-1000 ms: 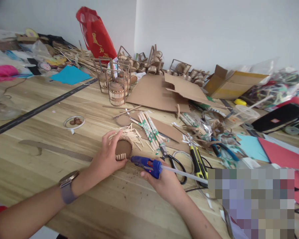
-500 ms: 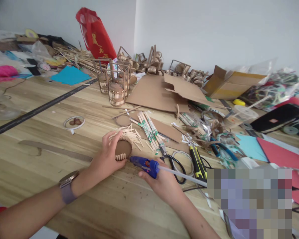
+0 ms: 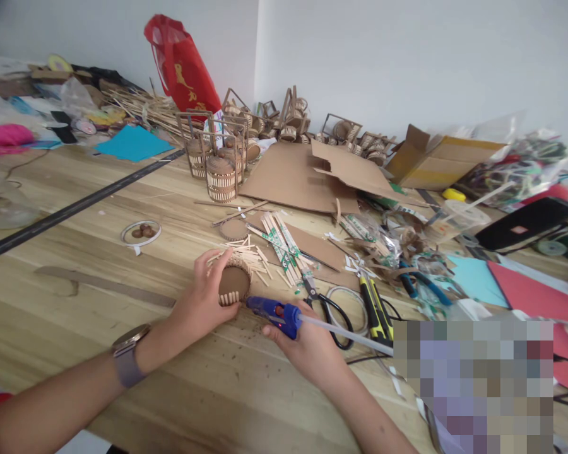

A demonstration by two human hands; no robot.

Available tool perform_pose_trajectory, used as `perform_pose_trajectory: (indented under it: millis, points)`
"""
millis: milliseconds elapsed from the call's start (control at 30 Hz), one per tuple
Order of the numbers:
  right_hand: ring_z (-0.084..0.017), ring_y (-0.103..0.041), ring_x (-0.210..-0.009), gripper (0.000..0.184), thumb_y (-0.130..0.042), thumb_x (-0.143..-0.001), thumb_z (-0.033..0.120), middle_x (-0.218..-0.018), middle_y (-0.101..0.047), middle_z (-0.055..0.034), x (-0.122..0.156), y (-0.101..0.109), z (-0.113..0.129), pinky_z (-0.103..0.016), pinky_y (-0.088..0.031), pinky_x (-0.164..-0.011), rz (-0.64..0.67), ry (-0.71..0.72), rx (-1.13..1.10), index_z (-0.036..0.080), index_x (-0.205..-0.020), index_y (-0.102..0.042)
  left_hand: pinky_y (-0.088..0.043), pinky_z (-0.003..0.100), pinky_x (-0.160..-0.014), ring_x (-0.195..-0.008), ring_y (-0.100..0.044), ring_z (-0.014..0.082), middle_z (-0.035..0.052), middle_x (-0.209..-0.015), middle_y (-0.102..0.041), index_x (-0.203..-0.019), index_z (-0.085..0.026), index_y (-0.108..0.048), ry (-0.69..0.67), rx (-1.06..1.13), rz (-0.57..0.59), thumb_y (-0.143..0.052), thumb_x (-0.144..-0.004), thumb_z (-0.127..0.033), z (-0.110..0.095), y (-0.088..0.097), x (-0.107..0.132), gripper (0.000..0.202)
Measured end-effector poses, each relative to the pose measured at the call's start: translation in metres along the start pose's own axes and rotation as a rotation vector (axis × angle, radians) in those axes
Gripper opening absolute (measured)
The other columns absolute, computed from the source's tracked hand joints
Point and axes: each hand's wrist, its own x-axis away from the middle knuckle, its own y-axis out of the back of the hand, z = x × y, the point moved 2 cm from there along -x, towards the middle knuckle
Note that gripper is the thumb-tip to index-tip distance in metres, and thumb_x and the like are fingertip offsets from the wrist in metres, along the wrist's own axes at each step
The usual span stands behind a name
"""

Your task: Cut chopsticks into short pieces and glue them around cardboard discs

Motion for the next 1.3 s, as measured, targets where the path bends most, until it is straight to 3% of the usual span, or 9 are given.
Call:
perform_pose_trajectory:
  millis: [767,1300]
  points:
    - [-0.026,-0.065,-0.079,0.034,-0.058,-0.083,0.045,-0.085,-0.070,-0.0065,0.0007,-0.0009,0.0014,-0.034,-0.051,-0.070,0.012,0.018,0.025,0.020,-0.103,-0.068,-0.046,0.054,-0.100,-0.131,-0.037,0.0357,0.0147,-0.138,-0.028,-0.146,-0.027,-0.020,0.009,0.012,0.008,-0.071,-0.067,-0.011,-0.0015,0.0013,-0.0003,0.096]
    - [-0.029,-0.067,-0.091,0.037,-0.060,-0.080,0.047,-0.097,-0.073,-0.0115,0.0008,-0.0022,0.0041,-0.038,-0.053,-0.081,-0.002,-0.022,-0.003,0.017,-0.099,-0.069,-0.046,0.052,-0.101,-0.131,-0.038,0.0347,0.0150,-0.138,-0.029,-0.146,-0.026,-0.022,0.004,0.004,0.011,-0.071,-0.066,-0.010,-0.0020,0.0017,-0.0015,0.095]
